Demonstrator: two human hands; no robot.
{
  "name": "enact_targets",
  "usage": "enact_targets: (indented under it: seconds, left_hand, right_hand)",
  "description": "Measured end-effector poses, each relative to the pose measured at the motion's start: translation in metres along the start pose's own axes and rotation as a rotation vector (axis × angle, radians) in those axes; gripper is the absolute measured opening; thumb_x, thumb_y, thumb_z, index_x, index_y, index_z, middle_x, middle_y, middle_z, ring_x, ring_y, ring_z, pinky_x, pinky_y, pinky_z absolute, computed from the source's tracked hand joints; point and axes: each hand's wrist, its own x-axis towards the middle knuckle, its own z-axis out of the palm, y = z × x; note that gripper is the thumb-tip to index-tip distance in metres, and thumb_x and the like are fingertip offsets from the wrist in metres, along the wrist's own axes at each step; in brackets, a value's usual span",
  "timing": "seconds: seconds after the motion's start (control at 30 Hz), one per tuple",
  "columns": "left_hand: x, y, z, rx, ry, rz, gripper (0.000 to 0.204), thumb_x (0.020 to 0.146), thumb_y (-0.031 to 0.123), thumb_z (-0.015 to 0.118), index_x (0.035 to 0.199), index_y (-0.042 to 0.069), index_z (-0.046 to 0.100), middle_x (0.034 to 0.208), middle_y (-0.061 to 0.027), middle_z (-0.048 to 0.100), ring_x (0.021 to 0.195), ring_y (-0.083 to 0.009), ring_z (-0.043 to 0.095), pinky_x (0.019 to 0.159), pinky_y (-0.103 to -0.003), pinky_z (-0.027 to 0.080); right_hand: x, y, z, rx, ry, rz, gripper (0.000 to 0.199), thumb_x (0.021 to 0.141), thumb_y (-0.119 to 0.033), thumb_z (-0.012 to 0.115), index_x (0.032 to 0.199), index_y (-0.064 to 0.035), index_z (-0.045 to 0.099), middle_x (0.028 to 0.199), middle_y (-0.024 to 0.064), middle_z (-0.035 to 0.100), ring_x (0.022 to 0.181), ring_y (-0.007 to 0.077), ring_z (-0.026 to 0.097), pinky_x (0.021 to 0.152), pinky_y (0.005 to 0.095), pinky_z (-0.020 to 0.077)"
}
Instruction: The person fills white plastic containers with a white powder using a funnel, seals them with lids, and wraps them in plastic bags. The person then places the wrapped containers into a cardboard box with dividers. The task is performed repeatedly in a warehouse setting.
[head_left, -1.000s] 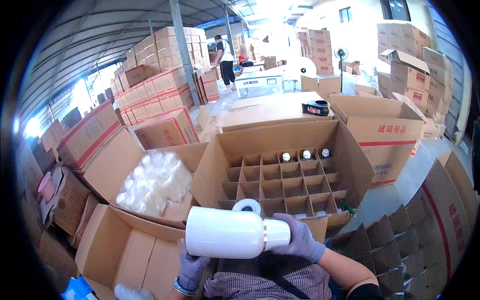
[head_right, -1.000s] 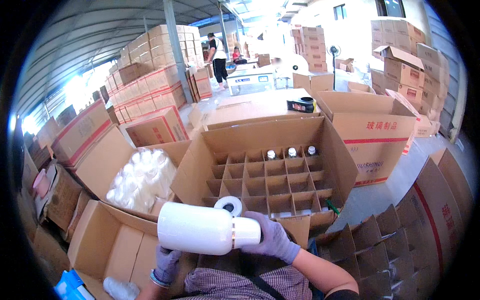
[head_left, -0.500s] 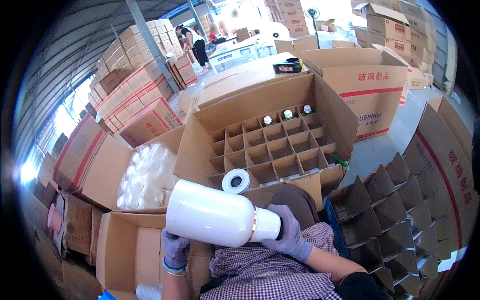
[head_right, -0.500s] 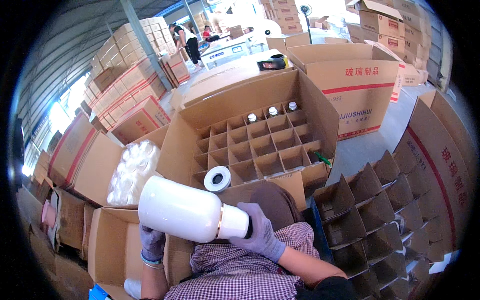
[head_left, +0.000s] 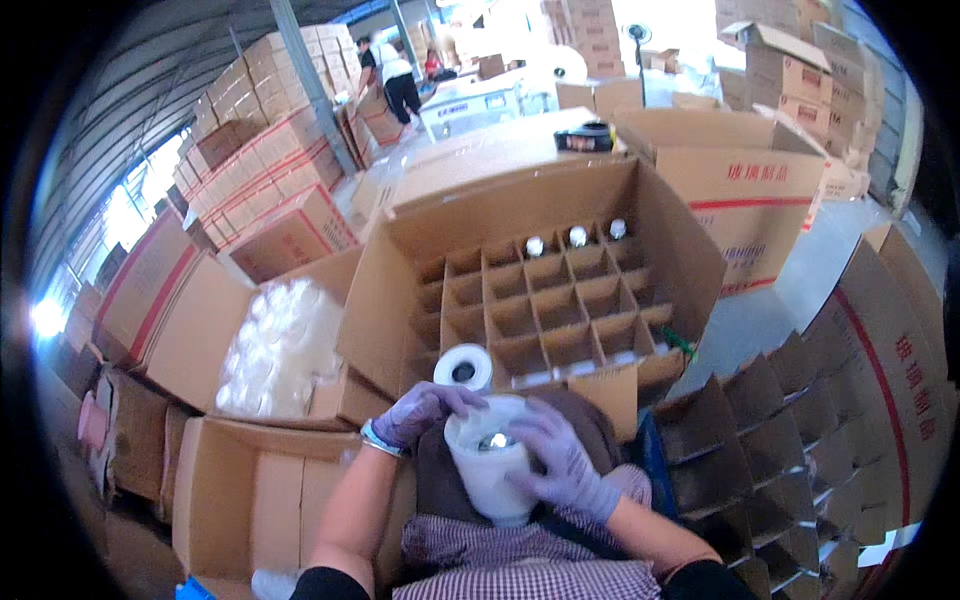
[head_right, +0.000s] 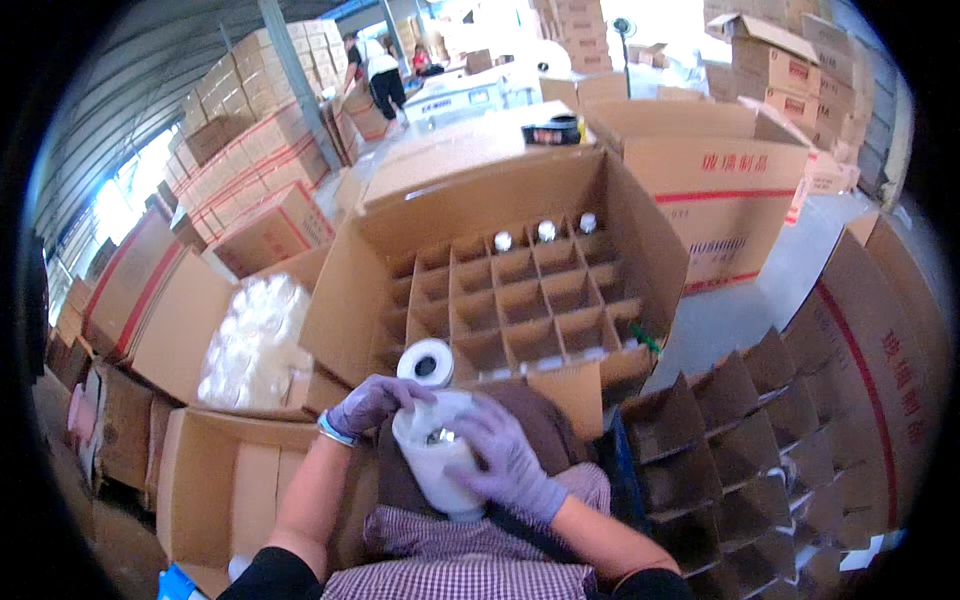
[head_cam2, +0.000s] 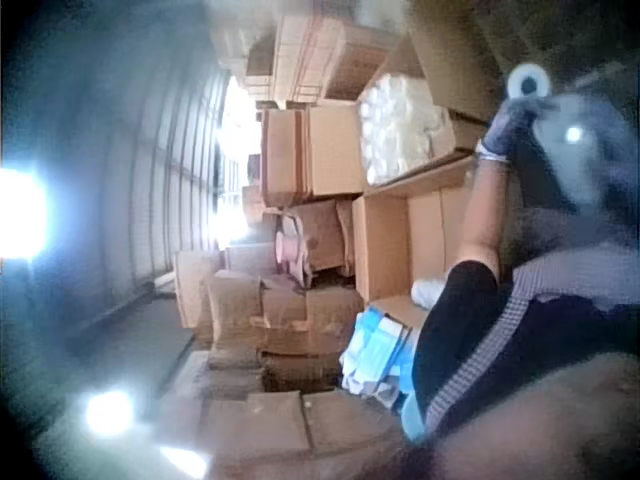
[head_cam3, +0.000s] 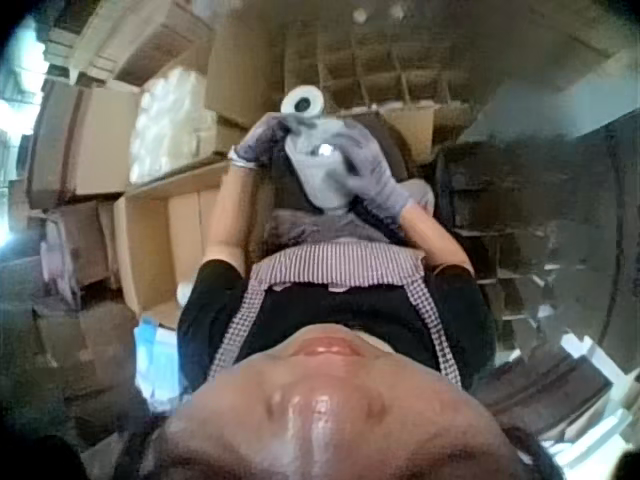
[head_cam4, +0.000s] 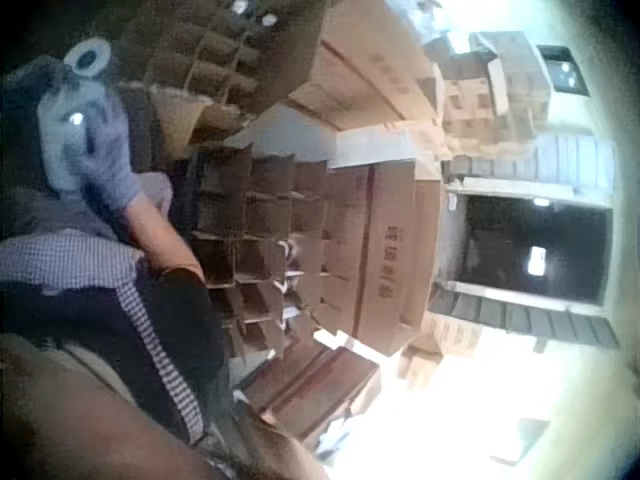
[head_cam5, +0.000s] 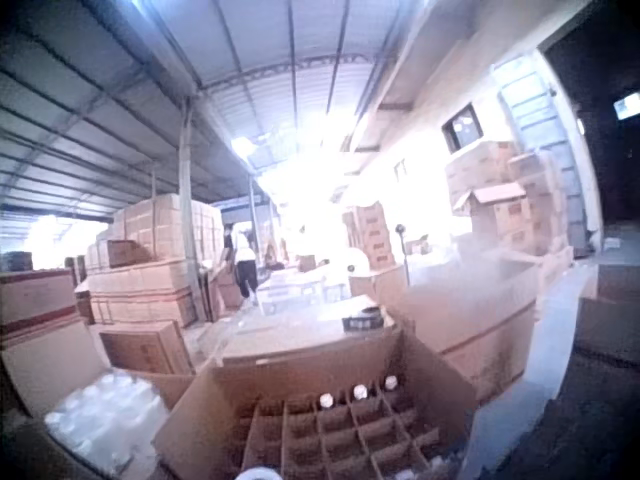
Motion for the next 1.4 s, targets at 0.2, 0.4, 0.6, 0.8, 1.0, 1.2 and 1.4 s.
enact_targets:
  seconds: [0.2,0.4,0.6,0.8,1.0,1.2,1.4]
  left_hand:
    - [0.068,-0.104,-0.024,1.253,0.252,-0.452,0.11,0.061,0.061,0.084,0.152,0.02,0.038,0.159,-0.0177,0.028,0.145,-0.0445,0.028,0.111,-0.06,0.037]
    - [0.055,-0.12,-0.046,0.503,0.367,-0.242,0.079,0.08,0.039,0.079,0.148,0.016,0.049,0.13,-0.0153,0.066,0.117,-0.0293,0.064,0.102,-0.036,0.048]
    - [0.027,0.049,0.062,-0.425,0.44,0.104,0.067,0.102,0.057,0.047,0.136,0.001,0.053,0.128,-0.0115,0.063,0.112,-0.0184,0.063,0.091,-0.033,0.054]
    - [0.026,0.095,0.112,0.863,0.743,0.483,0.077,0.078,0.042,0.081,0.139,0.003,0.055,0.152,-0.0188,0.042,0.137,-0.0322,0.045,0.111,-0.044,0.039]
    - [0.001,0.09,0.1,-0.053,0.458,0.366,0.093,0.088,0.044,0.071,0.156,0.001,0.024,0.154,-0.0199,0.037,0.139,-0.0324,0.043,0.116,-0.045,0.034]
    - [0.014,0.107,0.122,1.42,0.31,0.351,0.077,0.084,0.041,0.078,0.148,0.01,0.047,0.16,-0.0232,0.025,0.148,-0.0441,0.025,0.119,-0.049,0.028]
    - [-0.009,0.081,0.128,0.135,0.531,0.274,0.092,0.08,0.038,0.082,0.154,0.011,0.036,0.16,-0.0235,0.025,0.146,-0.0441,0.029,0.118,-0.052,0.028]
  right_hand:
    - [0.01,-0.005,-0.007,0.026,-0.053,-0.024,0.056,0.079,-0.037,0.077,0.127,-0.0115,0.064,0.128,0.015,0.06,0.131,0.0455,0.047,0.113,0.0543,0.0352]
    - [0.044,0.01,-0.041,0.192,0.032,0.194,0.049,0.082,-0.013,0.069,0.129,-0.0018,0.059,0.123,0.0202,0.059,0.115,0.0345,0.059,0.1,0.0433,0.0493]
    - [0.12,0.012,-0.026,-0.217,0.062,-0.146,0.061,0.081,-0.023,0.078,0.133,-0.0038,0.053,0.118,0.0215,0.06,0.098,0.0354,0.065,0.076,0.0405,0.0557]
    - [0.121,0.029,0.013,0.792,0.232,0.47,0.041,0.093,-0.027,0.065,0.123,-0.0023,0.052,0.099,0.0159,0.069,0.085,0.0326,0.069,0.074,0.0424,0.0556]
    - [0.123,-0.02,-0.023,0.164,0.112,0.232,0.033,0.083,-0.018,0.068,0.11,-0.0019,0.058,0.095,0.0167,0.069,0.083,0.0215,0.07,0.076,0.0332,0.0552]
    - [0.099,0.031,-0.019,-0.229,-0.055,-0.115,0.06,0.089,-0.021,0.069,0.142,-0.0063,0.045,0.13,0.016,0.06,0.12,0.0274,0.059,0.104,0.0363,0.0472]
    - [0.107,-0.032,-0.021,-0.031,0.25,-0.003,0.036,0.085,-0.013,0.07,0.116,-0.0035,0.056,0.091,0.017,0.07,0.083,0.0319,0.072,0.078,0.0383,0.0581]
